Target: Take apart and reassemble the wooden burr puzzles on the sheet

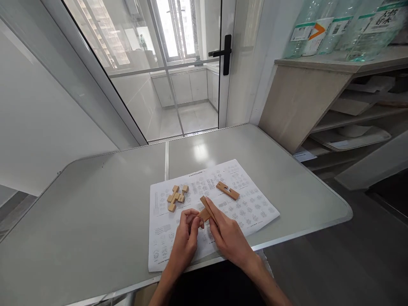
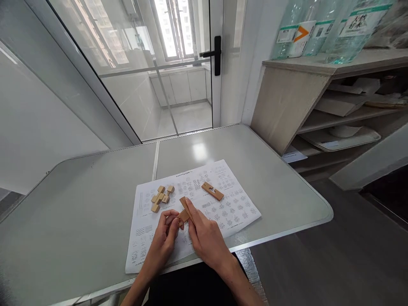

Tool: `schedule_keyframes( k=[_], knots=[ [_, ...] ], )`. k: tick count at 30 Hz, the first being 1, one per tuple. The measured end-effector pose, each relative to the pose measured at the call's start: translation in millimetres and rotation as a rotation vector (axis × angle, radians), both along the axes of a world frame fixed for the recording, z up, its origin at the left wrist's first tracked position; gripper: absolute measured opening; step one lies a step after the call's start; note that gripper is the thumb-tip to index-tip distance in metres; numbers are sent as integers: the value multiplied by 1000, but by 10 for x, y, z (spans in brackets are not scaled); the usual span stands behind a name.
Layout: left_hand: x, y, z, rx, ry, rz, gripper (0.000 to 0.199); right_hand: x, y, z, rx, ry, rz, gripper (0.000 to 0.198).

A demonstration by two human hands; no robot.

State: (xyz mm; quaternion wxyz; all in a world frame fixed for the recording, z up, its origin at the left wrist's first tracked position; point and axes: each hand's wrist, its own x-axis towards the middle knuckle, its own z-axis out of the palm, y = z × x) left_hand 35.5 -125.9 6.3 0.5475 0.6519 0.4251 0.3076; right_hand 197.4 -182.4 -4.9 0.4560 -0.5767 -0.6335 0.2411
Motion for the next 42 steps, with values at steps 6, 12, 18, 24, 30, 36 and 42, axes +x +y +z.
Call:
schedule_keyframes(
  k=[6, 12, 18, 24, 30, 36, 42],
  knots=[
    [-7, 5, -37, -31, -31, 6, 28, 16, 2, 50, 1, 8, 42, 63],
    [-18, 1, -23, -42, -19, -6, 30, 36, -10, 19, 0, -90, 41, 67],
    [-11, -10, 34, -56, -11, -5, 28, 13, -20, 25, 24, -138, 29, 69],
    [-32, 7, -11, -57, -23, -8, 32, 27, -17, 39, 14, -127, 43, 72],
    [-42, 5, 2, -70, -39, -9, 30, 104, -22, 171, -42, -81, 149, 73],
    [-12, -6, 35, -76, -73, 1, 35, -21, -21, 108, -28, -51, 196, 73],
    [9, -33, 45, -94, -81, 19, 38, -28, -8, 67, -49, 21, 144, 60]
  ],
)
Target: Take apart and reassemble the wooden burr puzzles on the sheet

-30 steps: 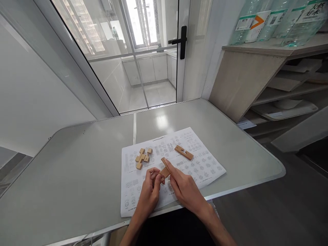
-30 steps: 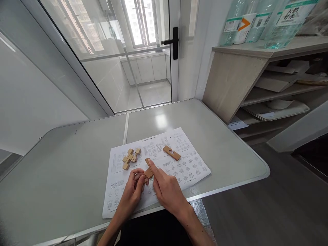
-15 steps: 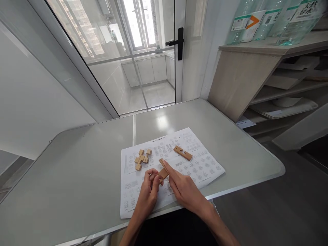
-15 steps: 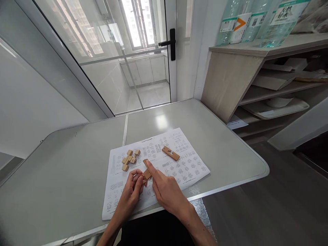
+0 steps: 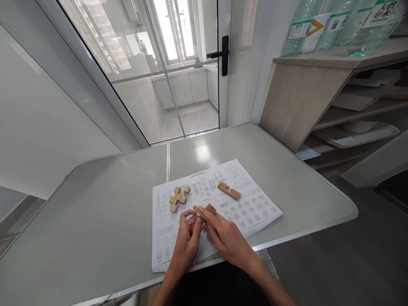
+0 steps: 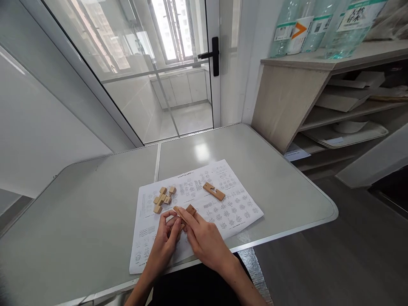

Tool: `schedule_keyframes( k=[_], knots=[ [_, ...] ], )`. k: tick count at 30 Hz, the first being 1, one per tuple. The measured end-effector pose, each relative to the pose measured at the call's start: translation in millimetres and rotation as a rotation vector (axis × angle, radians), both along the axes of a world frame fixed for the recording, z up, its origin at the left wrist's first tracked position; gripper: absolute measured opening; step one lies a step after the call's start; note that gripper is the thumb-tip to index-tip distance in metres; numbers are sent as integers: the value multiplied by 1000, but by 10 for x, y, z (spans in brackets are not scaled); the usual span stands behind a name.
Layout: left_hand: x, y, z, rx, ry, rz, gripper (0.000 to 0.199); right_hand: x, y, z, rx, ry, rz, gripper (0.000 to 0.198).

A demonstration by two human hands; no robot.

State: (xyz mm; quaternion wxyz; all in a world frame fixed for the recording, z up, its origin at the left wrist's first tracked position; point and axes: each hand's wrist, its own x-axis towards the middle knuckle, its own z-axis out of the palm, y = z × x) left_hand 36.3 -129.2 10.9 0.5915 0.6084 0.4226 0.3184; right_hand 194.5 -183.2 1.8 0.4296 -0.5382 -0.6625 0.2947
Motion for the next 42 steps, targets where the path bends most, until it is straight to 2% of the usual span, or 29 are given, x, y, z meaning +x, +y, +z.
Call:
schedule_keyframes(
  k=[4, 12, 22, 27, 31, 33, 37, 39, 42],
  knots=[
    [6, -9, 34, 2, 13, -16, 39, 13, 5, -34, 15, 27, -71, 52],
    [22, -2, 27, -13, -9, -46, 38, -22, 20, -154, 60, 11, -148, 54],
    [42, -15, 148, -39, 9, -39, 40, 11, 33, -69, 41, 36, -126, 50],
    [18, 3, 116, -46, -19, -44, 40, 19, 16, -55, 42, 65, -119, 47],
    [-10, 49, 40, -106, -55, 5, 47, 172, 24, -27, 15, 71, -235, 43],
    [-12, 70, 15, -123, -85, 62, 51, 307, 66, -32, 57, 25, -366, 36],
    [6, 64, 53, -140, -116, 143, 58, 582, 216, -108, 105, -210, -548, 32],
    [13, 46, 96, -139, -118, 155, 67, 677, 293, -164, 78, -331, -584, 34],
    [8, 35, 126, -141, -125, 126, 81, 749, 368, -228, 19, -443, -562, 30]
  ],
)
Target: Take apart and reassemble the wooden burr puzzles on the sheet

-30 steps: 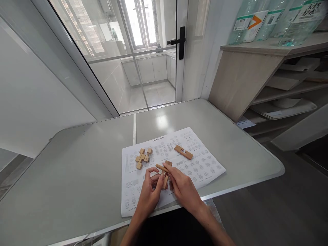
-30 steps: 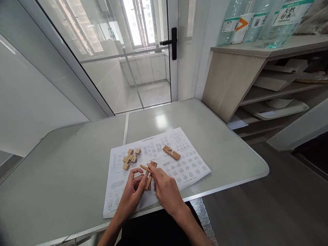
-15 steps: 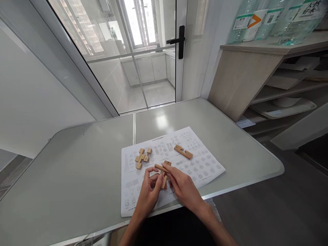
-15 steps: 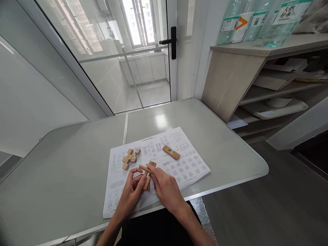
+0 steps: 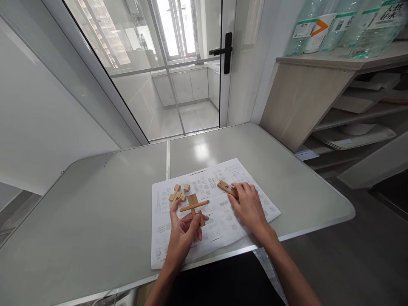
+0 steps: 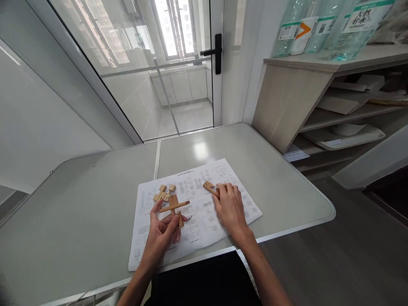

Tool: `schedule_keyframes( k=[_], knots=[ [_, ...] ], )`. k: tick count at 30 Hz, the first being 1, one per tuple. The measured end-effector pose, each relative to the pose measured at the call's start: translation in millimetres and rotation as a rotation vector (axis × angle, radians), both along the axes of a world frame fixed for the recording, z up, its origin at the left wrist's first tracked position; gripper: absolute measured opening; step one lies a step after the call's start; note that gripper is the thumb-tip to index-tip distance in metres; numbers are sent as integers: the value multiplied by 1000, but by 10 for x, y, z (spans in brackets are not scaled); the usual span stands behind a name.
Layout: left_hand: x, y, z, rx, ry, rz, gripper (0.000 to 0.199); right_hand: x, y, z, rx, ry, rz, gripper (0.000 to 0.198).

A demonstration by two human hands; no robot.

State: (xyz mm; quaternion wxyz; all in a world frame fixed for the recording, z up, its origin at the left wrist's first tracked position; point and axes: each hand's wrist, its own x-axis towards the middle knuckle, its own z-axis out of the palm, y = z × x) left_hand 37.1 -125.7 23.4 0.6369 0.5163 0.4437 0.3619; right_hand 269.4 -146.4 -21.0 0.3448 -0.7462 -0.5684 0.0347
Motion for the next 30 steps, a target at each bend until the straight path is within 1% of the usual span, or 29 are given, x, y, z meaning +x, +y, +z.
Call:
schedule_keyframes(
  k=[3, 5, 8, 11, 12, 14, 15, 17, 19, 20, 22, 24, 27, 30],
  knots=[
    [-14, 15, -12, -9, 6, -44, 74, 19, 20, -3, -66, 8, 40, 20],
    [-19, 28, -15, -20, 13, -55, 69, 18, 15, 27, -93, 49, 63, 19],
    [-19, 40, 10, -29, 10, -34, 66, 7, 3, 88, -127, 118, 88, 19],
    [-19, 41, 43, -22, -4, -7, 68, -8, -5, 143, -148, 157, 112, 5],
    [-20, 40, 49, -21, -10, 0, 69, -14, -10, 162, -147, 173, 118, 3],
    [-24, 39, 50, -23, -26, 9, 73, -29, -32, 210, -120, 246, 124, 8],
    [-26, 38, 47, -26, -33, 10, 74, -42, -48, 243, -98, 318, 129, 10],
    [-31, 38, 33, -29, -45, 2, 77, -87, -91, 325, -52, 539, 179, 16],
    [-38, 39, 15, -33, -53, -9, 79, -165, -135, 412, -26, 832, 313, 27],
    [-43, 39, 6, -33, -58, -14, 81, -214, -153, 449, -28, 958, 404, 31],
    [-57, 40, -16, -31, -69, -40, 84, -321, -177, 498, -9, 1130, 531, 36],
    [-76, 42, -38, -32, -85, -90, 85, -416, -187, 509, 14, 1186, 575, 37],
    [-106, 48, -67, -47, -116, -171, 84, -492, -191, 477, 8, 1200, 624, 36],
    [-126, 61, -91, -43, -137, -188, 78, -490, -203, 438, -29, 1205, 661, 38]
  ],
)
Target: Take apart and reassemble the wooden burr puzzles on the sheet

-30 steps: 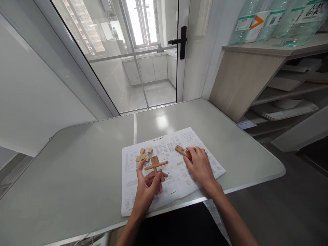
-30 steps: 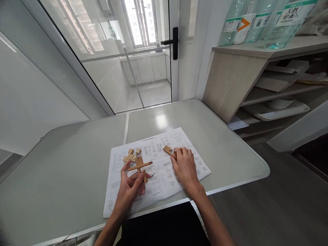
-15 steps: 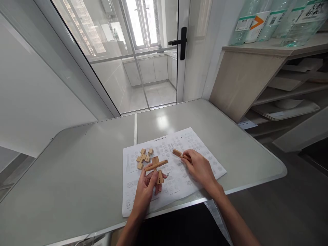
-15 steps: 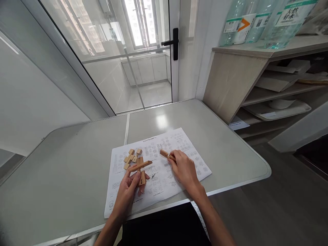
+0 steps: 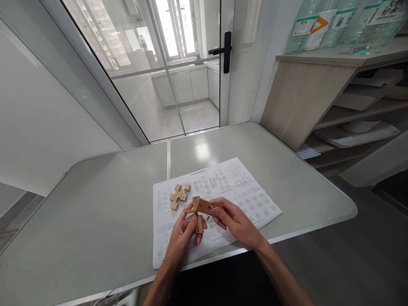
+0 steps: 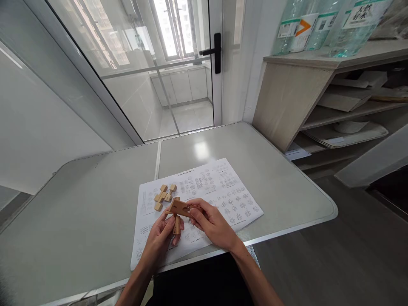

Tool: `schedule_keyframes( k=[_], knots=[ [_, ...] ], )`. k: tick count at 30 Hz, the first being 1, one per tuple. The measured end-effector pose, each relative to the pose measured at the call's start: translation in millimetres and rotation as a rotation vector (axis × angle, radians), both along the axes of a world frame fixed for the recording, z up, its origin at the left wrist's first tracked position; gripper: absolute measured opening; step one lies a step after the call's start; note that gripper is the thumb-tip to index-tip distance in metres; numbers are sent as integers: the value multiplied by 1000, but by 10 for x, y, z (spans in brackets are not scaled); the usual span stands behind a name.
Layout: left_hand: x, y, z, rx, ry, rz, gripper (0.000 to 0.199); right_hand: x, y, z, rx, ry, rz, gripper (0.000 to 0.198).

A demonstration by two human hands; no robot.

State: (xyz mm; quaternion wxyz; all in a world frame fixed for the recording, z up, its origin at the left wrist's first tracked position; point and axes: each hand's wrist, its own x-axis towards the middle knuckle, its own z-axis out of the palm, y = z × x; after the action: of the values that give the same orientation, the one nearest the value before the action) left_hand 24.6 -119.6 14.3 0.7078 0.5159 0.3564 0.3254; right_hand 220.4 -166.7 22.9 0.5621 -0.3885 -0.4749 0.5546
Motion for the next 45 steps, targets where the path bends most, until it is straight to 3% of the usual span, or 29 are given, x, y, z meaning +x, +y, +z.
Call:
schedule_keyframes(
  k=[5, 9, 19, 30, 40, 45],
  knots=[
    [-22, 21, -39, 30, 10, -56, 71, 68, -31, 4, -10, -62, 30, 38],
    [-20, 19, -25, 4, -31, -76, 80, 90, -57, 37, -10, -150, 40, 35],
    [2, -12, 103, -123, -109, -72, 80, 5, -72, 77, -17, 70, 59, 41],
    [2, -8, -1, -68, -48, -84, 82, 0, -175, 162, -50, -91, -67, 36],
    [5, 6, 64, -159, -160, -147, 75, -38, -151, 114, -70, 110, -3, 36],
    [2, -8, 49, -143, -125, -120, 79, -61, -202, 153, -74, 53, -40, 39]
  ],
)
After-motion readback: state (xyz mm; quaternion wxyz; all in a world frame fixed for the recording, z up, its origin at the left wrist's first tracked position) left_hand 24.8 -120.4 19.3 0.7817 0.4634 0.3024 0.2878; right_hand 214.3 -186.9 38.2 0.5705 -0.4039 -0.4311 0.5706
